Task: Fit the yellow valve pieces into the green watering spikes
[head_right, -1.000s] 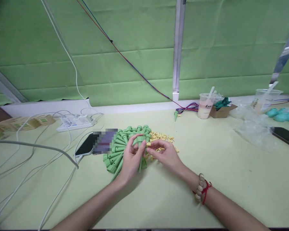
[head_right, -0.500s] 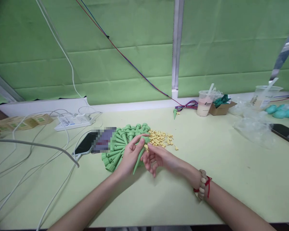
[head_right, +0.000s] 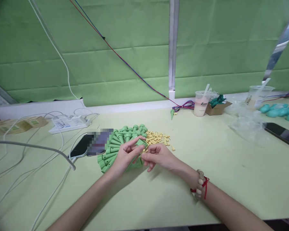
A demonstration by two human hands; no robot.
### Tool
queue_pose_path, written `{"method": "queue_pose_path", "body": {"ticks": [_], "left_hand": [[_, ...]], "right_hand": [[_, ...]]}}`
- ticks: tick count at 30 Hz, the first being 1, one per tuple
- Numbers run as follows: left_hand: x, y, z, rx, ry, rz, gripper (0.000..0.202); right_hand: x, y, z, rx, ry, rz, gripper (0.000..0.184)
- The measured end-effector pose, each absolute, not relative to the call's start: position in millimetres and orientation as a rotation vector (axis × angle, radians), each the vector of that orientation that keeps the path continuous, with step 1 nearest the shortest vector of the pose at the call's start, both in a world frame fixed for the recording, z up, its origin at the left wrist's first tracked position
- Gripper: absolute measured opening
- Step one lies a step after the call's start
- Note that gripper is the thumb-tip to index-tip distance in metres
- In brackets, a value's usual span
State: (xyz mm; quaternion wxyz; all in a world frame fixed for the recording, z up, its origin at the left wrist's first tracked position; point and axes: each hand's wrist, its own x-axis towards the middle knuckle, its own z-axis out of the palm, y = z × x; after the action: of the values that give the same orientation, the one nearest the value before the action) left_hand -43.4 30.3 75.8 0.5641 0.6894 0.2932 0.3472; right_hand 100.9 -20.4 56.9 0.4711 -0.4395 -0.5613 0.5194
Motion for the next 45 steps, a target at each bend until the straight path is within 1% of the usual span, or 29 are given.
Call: {"method": "queue_pose_path", "body": {"ticks": [3, 4, 6, 7, 9, 13, 16, 19, 22, 25, 33, 35, 37, 39, 41, 42, 43, 45], "left_hand": [[-41.1, 34.2, 70.0, 1.673, 0.760, 0.933, 0.037], [-40.6, 35.6, 68.6, 1.678, 0.772, 0.965, 0.037], [-40.3, 38.3, 67.4, 1.659, 0.786, 0.983, 0.041], [-40.5, 39.5, 67.5, 1.640, 0.792, 0.983, 0.043], [-41.1, 41.6, 68.0, 1.599, 0.799, 0.975, 0.048], [-41.7, 45.9, 65.5, 1.579, 0.776, 0.964, 0.054], [-42.1, 49.7, 61.0, 1.612, 0.713, 0.924, 0.057], [-44.4, 53.1, 59.3, 1.687, 0.712, 0.945, 0.054], [-47.1, 55.2, 60.0, 1.776, 0.744, 0.984, 0.049], [-47.5, 56.5, 58.9, 1.812, 0.779, 1.019, 0.047], [-45.5, 57.4, 55.1, 1.793, 0.839, 1.116, 0.039], [-44.7, 54.6, 57.1, 1.781, 0.832, 1.113, 0.039], [-43.5, 50.7, 59.3, 1.788, 0.815, 1.063, 0.041], [-42.0, 46.6, 61.4, 1.794, 0.806, 1.002, 0.044], [-40.2, 43.2, 62.7, 1.760, 0.809, 0.946, 0.045], [-39.2, 41.9, 63.1, 1.727, 0.809, 0.924, 0.045], [-38.3, 40.9, 63.3, 1.688, 0.802, 0.907, 0.045], [-36.7, 39.8, 63.7, 1.605, 0.776, 0.905, 0.043]], "right_hand": [[106.4, -16.7, 54.3, -1.251, -1.669, 0.630, 0.018], [107.2, -15.7, 52.9, -1.265, -1.730, 0.475, 0.016], [106.9, -14.0, 50.2, -1.275, -1.753, 0.351, 0.019], [105.9, -13.2, 49.2, -1.277, -1.722, 0.365, 0.020], [102.4, -11.0, 48.0, -1.260, -1.590, 0.523, 0.027], [93.0, -3.4, 46.2, -1.112, -1.282, 1.124, 0.056], [89.0, 1.6, 44.7, -1.009, -1.143, 1.424, 0.058], [89.4, 1.7, 45.9, -0.928, -1.032, 1.620, 0.049], [91.2, -1.0, 48.9, -0.894, -0.980, 1.662, 0.038], [91.4, -2.7, 50.3, -0.907, -0.928, 1.603, 0.031], [88.6, -3.0, 48.8, -0.986, -0.973, 1.467, 0.029], [89.2, -2.2, 47.5, -1.035, -1.048, 1.418, 0.024], [90.6, -1.6, 46.2, -1.092, -1.179, 1.263, 0.018], [92.2, -2.1, 45.8, -1.143, -1.352, 0.934, 0.014], [93.3, -3.9, 46.4, -1.172, -1.488, 0.586, 0.014], [93.5, -5.1, 46.8, -1.183, -1.529, 0.469, 0.014], [93.3, -6.4, 47.2, -1.198, -1.552, 0.408, 0.015], [92.1, -8.7, 47.3, -1.226, -1.561, 0.396, 0.013]]}}
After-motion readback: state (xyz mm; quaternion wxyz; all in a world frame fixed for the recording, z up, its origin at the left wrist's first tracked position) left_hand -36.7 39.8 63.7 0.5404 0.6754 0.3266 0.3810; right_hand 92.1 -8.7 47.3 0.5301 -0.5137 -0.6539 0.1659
